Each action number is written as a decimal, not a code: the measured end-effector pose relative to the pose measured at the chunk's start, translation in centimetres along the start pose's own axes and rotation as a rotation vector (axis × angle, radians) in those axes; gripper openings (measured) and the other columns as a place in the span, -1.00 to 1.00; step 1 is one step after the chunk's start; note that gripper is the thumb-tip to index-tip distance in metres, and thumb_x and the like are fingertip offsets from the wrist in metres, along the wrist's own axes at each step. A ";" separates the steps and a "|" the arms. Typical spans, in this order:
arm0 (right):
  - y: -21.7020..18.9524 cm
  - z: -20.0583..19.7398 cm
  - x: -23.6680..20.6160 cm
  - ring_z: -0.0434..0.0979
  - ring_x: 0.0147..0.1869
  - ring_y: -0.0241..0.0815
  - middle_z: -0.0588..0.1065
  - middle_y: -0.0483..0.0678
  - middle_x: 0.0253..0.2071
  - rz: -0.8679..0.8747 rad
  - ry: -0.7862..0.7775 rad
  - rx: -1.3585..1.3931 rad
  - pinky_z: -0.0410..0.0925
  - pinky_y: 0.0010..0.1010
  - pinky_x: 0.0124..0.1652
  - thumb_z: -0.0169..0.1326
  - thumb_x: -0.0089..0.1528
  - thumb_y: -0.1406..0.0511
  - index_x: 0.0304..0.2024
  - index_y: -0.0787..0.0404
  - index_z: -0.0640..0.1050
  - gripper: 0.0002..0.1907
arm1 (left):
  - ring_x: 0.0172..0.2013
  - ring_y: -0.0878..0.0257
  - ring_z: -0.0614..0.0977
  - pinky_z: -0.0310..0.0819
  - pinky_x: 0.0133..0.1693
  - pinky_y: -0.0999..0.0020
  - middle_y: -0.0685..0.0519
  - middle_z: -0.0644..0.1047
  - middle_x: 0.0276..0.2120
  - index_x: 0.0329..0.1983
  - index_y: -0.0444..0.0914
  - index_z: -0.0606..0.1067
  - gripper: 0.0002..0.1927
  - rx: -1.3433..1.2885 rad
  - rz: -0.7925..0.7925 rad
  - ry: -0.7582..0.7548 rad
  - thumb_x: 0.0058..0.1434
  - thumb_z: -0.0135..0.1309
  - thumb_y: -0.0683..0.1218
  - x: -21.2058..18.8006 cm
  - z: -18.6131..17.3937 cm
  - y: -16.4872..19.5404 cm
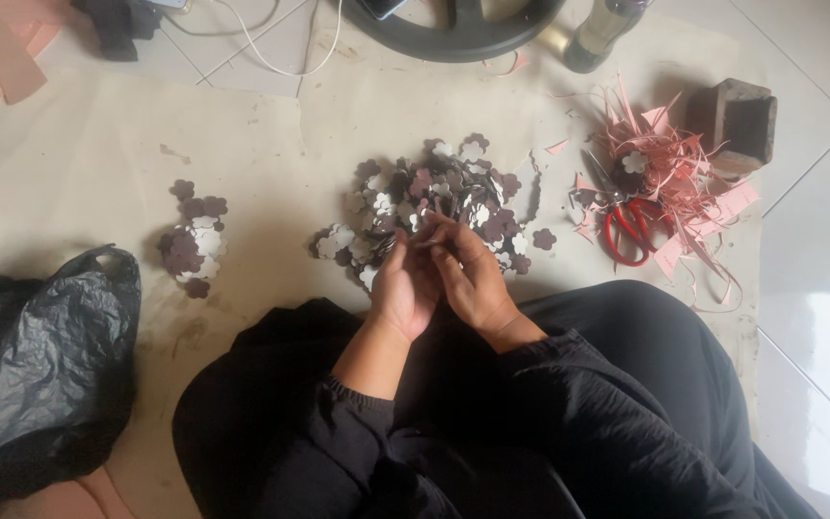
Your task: The person sits on the floor and repeatedly picks up small flower-shaped paper cutouts, folds or bends them by hand, and places them into a growing pile. The hands handle the pieces one at a time, occasionally shifting the pile to continue the process.
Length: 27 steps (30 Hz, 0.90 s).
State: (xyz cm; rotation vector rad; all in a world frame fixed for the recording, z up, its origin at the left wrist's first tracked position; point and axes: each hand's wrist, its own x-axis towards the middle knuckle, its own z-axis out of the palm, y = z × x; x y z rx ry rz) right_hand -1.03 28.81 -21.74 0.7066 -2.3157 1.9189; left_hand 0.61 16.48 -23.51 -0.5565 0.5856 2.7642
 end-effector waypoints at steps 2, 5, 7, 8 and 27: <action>0.3 -0.3 0.3 0.42 0.41 0.08 0.49 0.13 0.27 0.005 -0.039 -0.095 0.23 -0.22 0.30 -0.05 0.36 0.45 -0.03 0.22 0.46 -0.85 | 0.13 0.15 0.50 0.33 0.18 0.18 0.00 0.50 0.14 0.32 -0.28 0.39 -0.41 0.019 -0.017 -0.016 0.48 -0.34 0.20 0.1 0.0 0.1; 0.7 -0.7 0.7 0.08 0.57 0.16 0.32 0.14 0.43 0.137 -0.083 -0.098 -0.13 -0.08 0.41 -0.07 0.32 0.41 0.09 0.13 0.48 -0.71 | 0.09 0.17 0.53 0.41 0.17 0.20 -0.02 0.53 0.11 0.24 -0.34 0.44 -0.42 0.000 -0.005 -0.040 0.49 -0.34 0.15 0.3 0.1 0.2; 1.1 -0.7 1.3 -0.01 0.64 0.11 0.16 0.11 0.54 0.377 -0.103 0.518 -0.23 -0.10 0.52 -0.15 0.35 0.35 0.29 -0.11 0.40 -0.54 | 0.07 0.19 0.52 0.42 0.15 0.23 0.00 0.54 0.08 0.22 -0.32 0.46 -0.53 -0.001 0.010 -0.067 0.50 -0.25 0.08 0.3 0.1 0.4; 1.2 -0.9 1.3 -0.11 0.66 0.10 0.14 0.13 0.56 0.374 -0.118 0.484 -0.26 -0.09 0.52 -0.17 0.33 0.36 0.16 0.00 0.40 -0.64 | 0.07 0.20 0.51 0.43 0.13 0.25 0.01 0.54 0.07 0.20 -0.31 0.47 -0.58 -0.001 0.020 -0.081 0.51 -0.20 0.04 0.3 0.1 0.5; -0.3 -2.8 2.0 0.42 0.34 0.10 0.49 0.09 0.21 0.147 0.119 -0.365 0.30 -0.10 0.23 0.25 0.14 0.33 -0.20 0.21 0.55 -0.80 | 0.04 0.16 0.59 0.49 0.09 0.23 -0.05 0.56 0.02 0.10 -0.31 0.46 -0.71 0.128 0.086 0.025 0.40 -0.02 -0.07 1.1 0.7 -0.3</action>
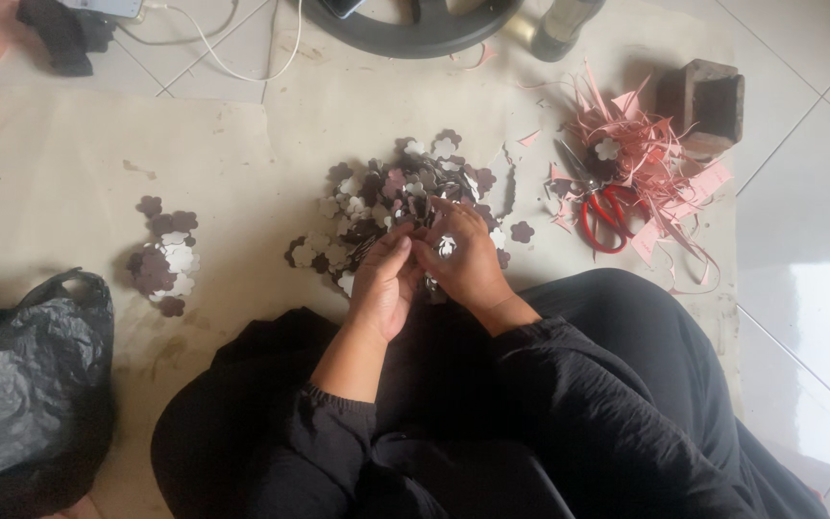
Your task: The person sits on the floor and repeatedly picks up small flower-shaped paper cutouts, folds or bends them by hand, and places them into a growing pile. The hands handle the pieces one at a time, occasionally shifting the pile to continue the process.
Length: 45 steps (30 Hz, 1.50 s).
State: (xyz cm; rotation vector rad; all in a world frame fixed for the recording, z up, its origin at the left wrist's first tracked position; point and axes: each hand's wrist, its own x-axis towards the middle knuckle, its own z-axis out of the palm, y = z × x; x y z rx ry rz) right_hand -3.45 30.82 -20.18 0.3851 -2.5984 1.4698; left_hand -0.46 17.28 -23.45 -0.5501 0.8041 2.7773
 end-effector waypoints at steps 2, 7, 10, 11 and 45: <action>1.0 -0.8 0.9 0.56 0.18 0.01 0.53 0.04 0.10 0.158 0.047 0.034 0.48 -0.17 0.09 0.20 0.21 0.28 -0.16 0.16 0.55 -0.82 | 0.09 0.18 0.58 0.49 0.12 0.18 -0.03 0.54 0.04 0.08 -0.23 0.43 -0.76 0.133 0.044 0.012 0.35 0.01 -0.18 0.1 0.2 0.2; 3.8 -4.9 2.0 0.42 0.07 0.36 0.40 0.33 0.07 0.429 0.022 -0.592 0.34 0.02 0.04 0.13 0.15 0.40 0.04 0.16 0.57 -0.63 | 0.07 0.12 0.61 0.52 0.12 0.17 -0.03 0.56 0.00 0.06 -0.24 0.44 -0.76 0.099 0.023 0.108 0.34 0.00 -0.17 -0.6 0.9 1.4; 4.0 -4.4 2.0 0.43 0.19 0.35 0.45 0.27 0.06 0.431 -0.052 -0.729 0.33 0.03 0.10 0.17 0.18 0.33 0.03 0.25 0.52 -0.65 | 0.02 0.14 0.63 0.53 0.03 0.20 -0.01 0.57 -0.05 0.00 -0.22 0.45 -0.79 0.077 -0.009 0.125 0.31 0.02 -0.13 -1.3 1.1 2.0; 3.9 -4.2 2.1 0.45 0.15 0.35 0.44 0.30 0.04 0.510 -0.016 -0.672 0.35 0.01 0.08 0.20 0.17 0.29 0.01 0.28 0.51 -0.62 | 0.00 0.15 0.63 0.53 -0.01 0.22 0.00 0.58 -0.07 -0.03 -0.21 0.46 -0.80 0.072 -0.025 0.127 0.30 0.03 -0.11 -1.5 1.0 2.2; 3.7 -4.8 -2.2 0.56 0.00 -0.26 0.54 -0.07 -0.05 0.354 -0.311 0.839 0.48 -0.42 0.00 0.07 0.33 0.49 0.14 0.28 0.47 -0.68 | -0.23 0.41 0.57 0.45 -0.14 0.54 0.08 0.61 -0.21 -0.04 -0.33 0.61 -0.82 0.470 0.309 -0.116 0.29 0.20 -0.29 -1.5 1.2 -1.1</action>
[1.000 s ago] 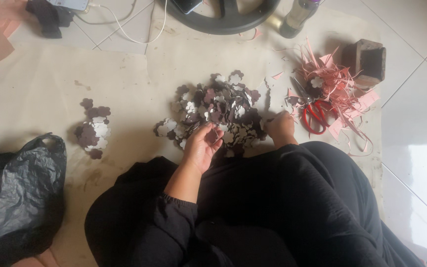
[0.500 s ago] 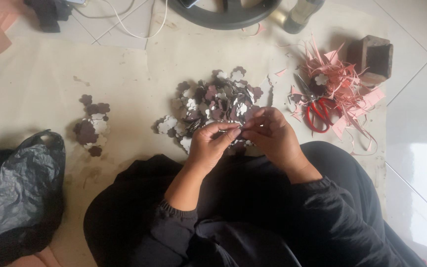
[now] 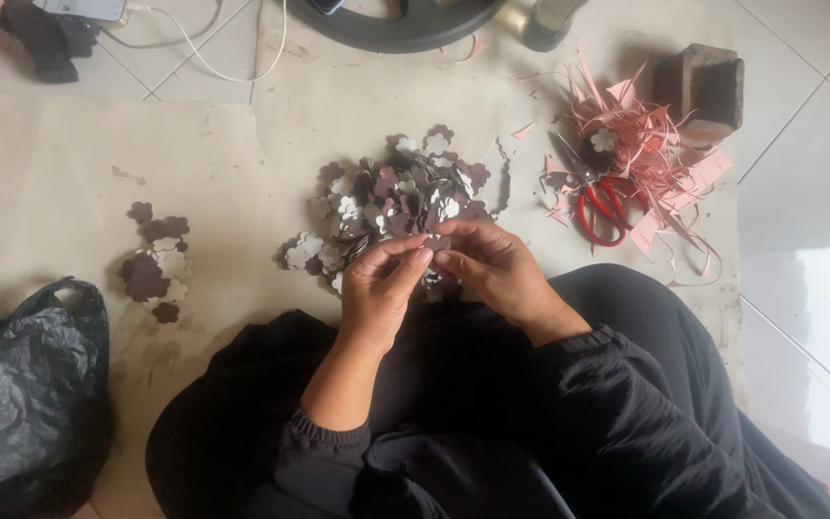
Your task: The person sits on the floor and repeatedly picks up small flower-shaped paper cutouts, folds or bends them by hand, and places them into a growing pile. The hands handle the pieces one at a time, occasionally shifting the pile to continue the process.
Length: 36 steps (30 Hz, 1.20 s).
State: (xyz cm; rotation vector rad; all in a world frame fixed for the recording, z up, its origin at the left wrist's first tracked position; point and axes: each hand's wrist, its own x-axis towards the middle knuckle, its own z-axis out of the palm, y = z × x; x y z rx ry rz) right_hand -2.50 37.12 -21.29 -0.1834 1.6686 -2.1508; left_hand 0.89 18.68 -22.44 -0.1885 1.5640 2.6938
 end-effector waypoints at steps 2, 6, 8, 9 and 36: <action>-0.1 0.1 0.1 0.58 0.00 -0.24 0.55 -0.06 -0.07 0.017 0.009 0.027 0.49 -0.41 -0.02 0.09 0.32 0.49 0.09 0.29 0.48 -0.72 | -0.37 0.47 0.46 0.29 -0.33 0.60 0.13 0.57 -0.26 0.05 -0.29 0.63 -0.74 -0.007 -0.044 0.004 0.30 0.21 -0.29 0.0 -0.1 -0.1; 0.0 0.2 0.2 0.58 -0.02 -0.23 0.55 -0.03 -0.11 -0.062 -0.066 0.060 0.48 -0.40 -0.03 0.12 0.37 0.49 0.02 0.29 0.47 -0.82 | -0.35 0.52 0.48 0.32 -0.32 0.63 0.17 0.60 -0.28 -0.08 -0.27 0.59 -0.85 0.031 -0.046 -0.031 0.29 0.17 -0.24 0.1 -0.6 -0.3; 0.1 -0.4 0.5 0.59 -0.02 -0.23 0.55 -0.05 -0.13 -0.011 0.018 -0.017 0.48 -0.42 0.00 0.10 0.33 0.49 -0.02 0.27 0.48 -0.82 | -0.51 0.54 0.32 0.12 -0.51 0.62 0.21 0.52 -0.40 -0.11 -0.26 0.60 -0.87 0.080 -0.102 0.020 0.28 0.22 -0.20 0.4 -0.8 -0.5; 0.2 -0.9 0.8 0.59 -0.02 -0.23 0.55 -0.05 -0.13 0.013 0.061 -0.057 0.48 -0.43 0.02 0.10 0.31 0.48 -0.04 0.26 0.48 -0.82 | -0.52 0.53 0.34 0.15 -0.51 0.61 0.20 0.53 -0.41 -0.14 -0.27 0.59 -0.89 0.116 -0.123 0.028 0.29 0.22 -0.17 0.7 -0.9 -0.5; 1.2 4.7 4.5 0.59 -0.10 0.08 0.55 0.00 -0.19 -0.156 0.021 -1.197 0.45 -0.15 -0.13 0.31 0.08 0.18 -0.08 0.08 0.60 -0.64 | 0.23 -0.54 0.27 0.06 0.09 -0.47 -0.32 0.41 0.16 0.06 -0.20 0.54 -0.33 1.585 0.225 1.066 -0.09 0.48 0.13 4.2 -17.0 15.0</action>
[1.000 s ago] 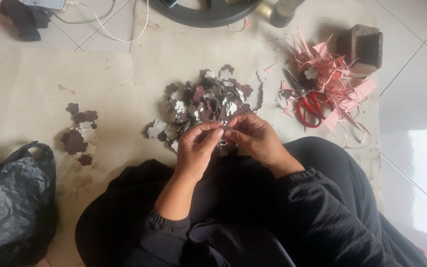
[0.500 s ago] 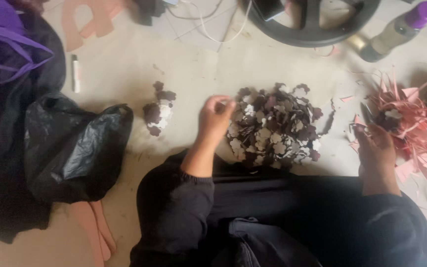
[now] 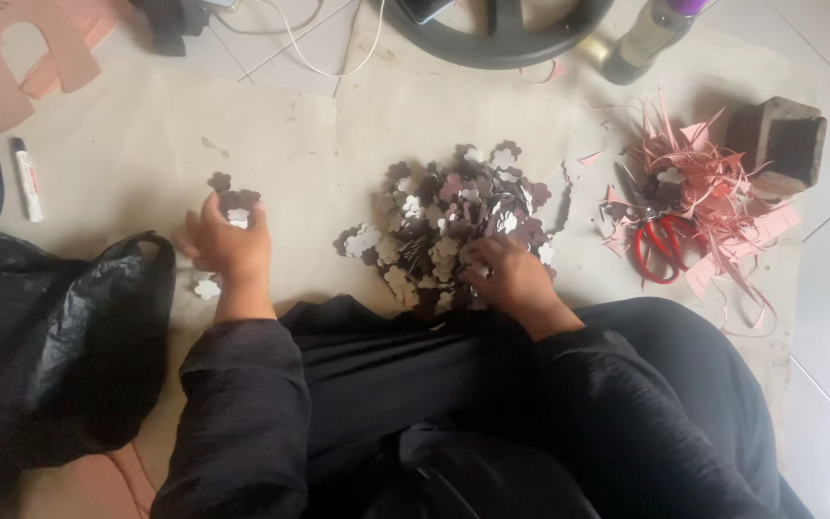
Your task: The person sits on the floor and repeatedly picks up small flower-shaped paper cutouts, folds or bends them by hand, and places them into a growing pile. The hands handle the pieces one at a time, occasionally shifting the pile to continue the process.
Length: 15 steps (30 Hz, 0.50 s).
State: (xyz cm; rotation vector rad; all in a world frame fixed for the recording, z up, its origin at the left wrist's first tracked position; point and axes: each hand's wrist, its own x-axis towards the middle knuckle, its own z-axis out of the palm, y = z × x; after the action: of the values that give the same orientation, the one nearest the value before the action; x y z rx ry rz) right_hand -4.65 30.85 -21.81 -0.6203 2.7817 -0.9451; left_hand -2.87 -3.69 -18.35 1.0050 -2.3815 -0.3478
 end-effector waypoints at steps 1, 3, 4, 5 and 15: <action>-0.4 0.4 0.1 0.56 -0.07 0.11 0.53 0.03 -0.15 -0.033 0.012 -0.056 0.44 -0.14 -0.12 0.32 0.02 0.20 -0.06 0.08 0.60 -0.58 | 0.21 -0.39 0.33 0.12 0.14 -0.35 -0.23 0.44 0.13 0.09 -0.19 0.53 -0.37 -0.080 0.074 -0.025 -0.01 0.45 0.12 -0.4 0.3 0.7; -1.0 1.2 0.1 0.51 0.00 0.19 0.48 0.08 -0.07 -0.100 0.030 -0.165 0.43 -0.10 -0.12 0.35 -0.09 0.24 -0.02 0.07 0.58 -0.45 | 0.18 -0.09 0.44 0.24 0.24 -0.10 -0.08 0.50 0.08 0.14 -0.19 0.51 -0.45 -0.240 0.221 -0.079 0.15 0.40 0.09 -1.7 0.6 2.3; -1.1 1.4 0.0 0.51 0.03 0.17 0.48 0.06 -0.05 -0.070 0.020 -0.141 0.43 -0.11 -0.08 0.33 -0.03 0.25 -0.01 0.05 0.58 -0.50 | 0.14 -0.01 0.48 0.32 0.21 -0.01 -0.07 0.51 0.07 0.10 -0.18 0.52 -0.52 -0.361 0.207 -0.235 0.17 0.35 0.04 -2.7 0.7 3.1; -1.1 1.5 -0.1 0.50 0.06 0.15 0.48 0.04 -0.03 -0.042 0.011 -0.118 0.43 -0.11 -0.05 0.31 0.03 0.25 0.01 0.04 0.58 -0.54 | 0.10 0.06 0.51 0.41 0.18 0.09 -0.06 0.51 0.06 0.07 -0.17 0.53 -0.59 -0.482 0.191 -0.389 0.19 0.30 -0.01 -3.9 0.7 4.1; -1.8 -0.3 -1.6 0.49 0.11 0.16 0.48 0.06 -0.01 -0.004 0.028 -0.047 0.41 -0.12 0.04 0.32 0.03 0.27 0.00 0.11 0.58 -0.54 | 0.26 -0.27 0.25 0.24 0.22 0.00 -0.32 0.15 0.35 0.33 -0.18 0.27 -0.13 -0.170 0.504 -1.018 -0.11 0.29 -0.27 -11.5 -0.5 10.5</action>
State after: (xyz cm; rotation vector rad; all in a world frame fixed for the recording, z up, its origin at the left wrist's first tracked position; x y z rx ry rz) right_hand -2.73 30.40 -20.44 -0.6243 2.8363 -0.8987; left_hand -2.01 11.91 -17.72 0.0653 -3.2707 -1.0205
